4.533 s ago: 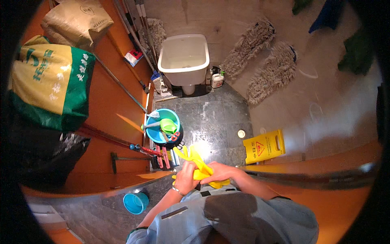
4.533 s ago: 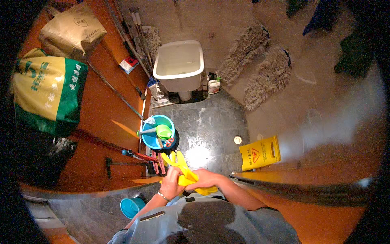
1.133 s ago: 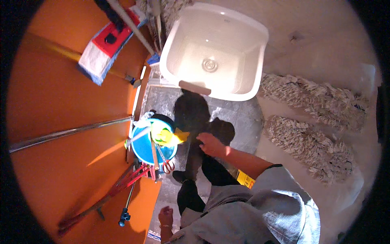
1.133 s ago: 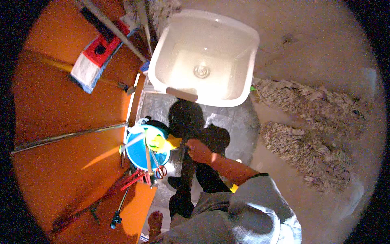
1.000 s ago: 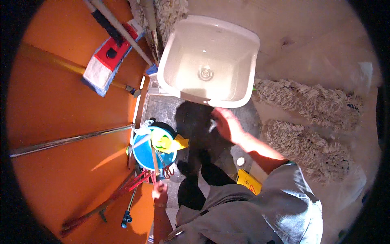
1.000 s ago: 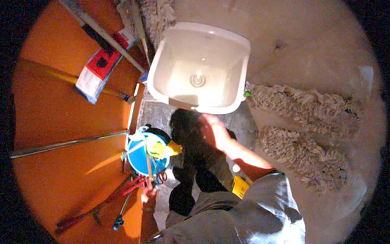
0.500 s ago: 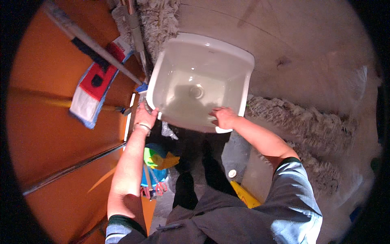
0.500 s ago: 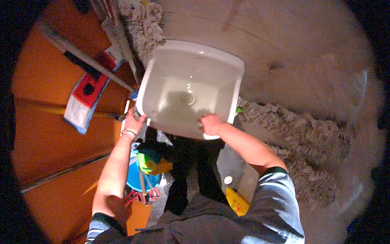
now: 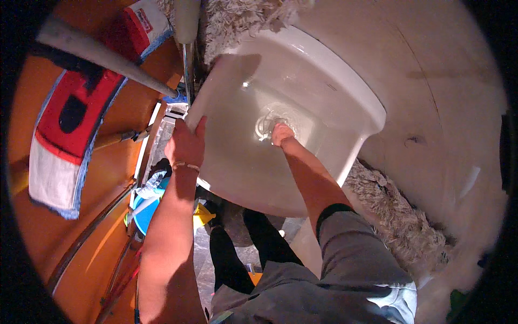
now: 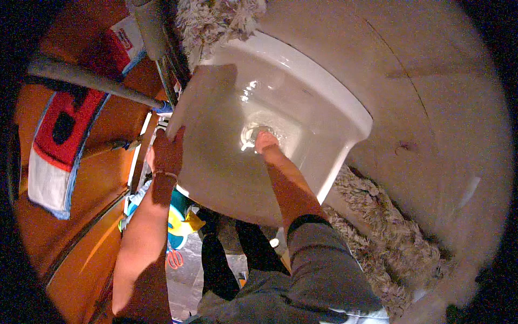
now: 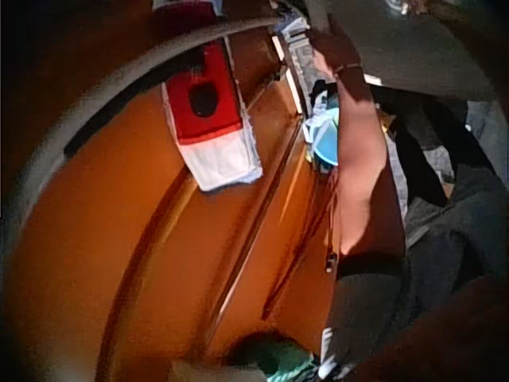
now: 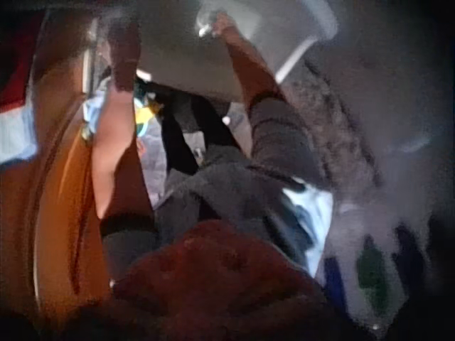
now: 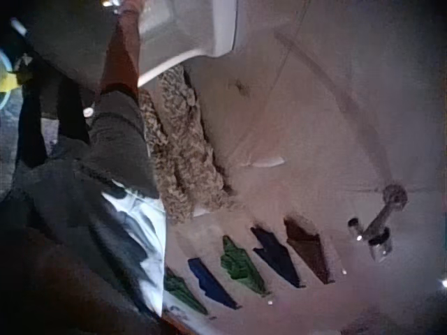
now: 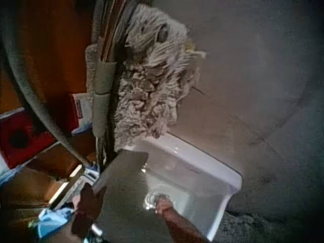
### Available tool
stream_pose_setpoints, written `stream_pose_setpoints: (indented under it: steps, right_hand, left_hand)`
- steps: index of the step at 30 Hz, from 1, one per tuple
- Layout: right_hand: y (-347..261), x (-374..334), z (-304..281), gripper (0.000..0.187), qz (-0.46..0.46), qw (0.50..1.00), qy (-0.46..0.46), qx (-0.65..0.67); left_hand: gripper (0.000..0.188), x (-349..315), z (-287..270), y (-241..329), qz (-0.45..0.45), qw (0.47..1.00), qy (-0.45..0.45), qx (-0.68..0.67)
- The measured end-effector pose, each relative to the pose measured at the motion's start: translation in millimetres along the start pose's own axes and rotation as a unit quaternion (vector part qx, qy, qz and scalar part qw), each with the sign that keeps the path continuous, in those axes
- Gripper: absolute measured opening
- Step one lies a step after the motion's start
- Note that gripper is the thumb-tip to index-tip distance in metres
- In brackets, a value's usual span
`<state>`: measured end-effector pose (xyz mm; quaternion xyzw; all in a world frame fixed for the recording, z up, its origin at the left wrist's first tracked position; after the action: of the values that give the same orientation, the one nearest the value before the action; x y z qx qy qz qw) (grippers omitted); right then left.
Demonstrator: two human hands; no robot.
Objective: The person attaches a white fringe mop head to a blue frame by tying the strings, takes off yellow gloves, and then washes their hands in a sink.
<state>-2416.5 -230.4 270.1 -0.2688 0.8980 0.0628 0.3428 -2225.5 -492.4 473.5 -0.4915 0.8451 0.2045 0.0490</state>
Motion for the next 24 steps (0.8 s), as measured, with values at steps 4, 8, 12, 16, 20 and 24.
stream_pose_setpoints:
  steps: [4,8,12,16,20,24]
  right_hand:
    - [-49,17,8,0.030,-0.031,0.999,-0.013,-0.016]
    - [-64,31,0,0.029,0.025,0.999,-0.028,0.032]
    - [-54,29,-4,0.028,0.051,0.996,-0.019,0.066]
    - [-62,23,-15,0.027,0.050,0.996,-0.019,0.076]
    - [-78,17,-23,0.024,0.037,0.997,-0.024,0.062]
    - [-43,27,16,0.031,0.029,0.995,0.037,0.088]
  left_hand:
    - [0.057,3,2,-12,-0.002,1.000,0.019,0.016]
    - [0.054,3,-8,-6,0.001,1.000,0.005,0.014]
    - [0.052,3,-2,-7,0.023,0.999,0.035,-0.002]
    - [0.052,3,-5,-6,0.007,1.000,0.014,-0.004]
    - [0.052,1,-7,-12,0.003,1.000,0.025,-0.010]
    - [0.054,2,-4,1,0.006,1.000,-0.001,-0.019]
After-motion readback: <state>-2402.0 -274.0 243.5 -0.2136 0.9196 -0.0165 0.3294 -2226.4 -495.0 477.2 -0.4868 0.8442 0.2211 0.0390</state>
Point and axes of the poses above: each hand's wrist, its own x-axis towards the middle knuckle, its own z-axis out of the palm, y = z × x, the point moved 3 cm from there along x, towards the middle knuckle, and after that the axes turned 2 degrees about x, right-handed, at the moved point
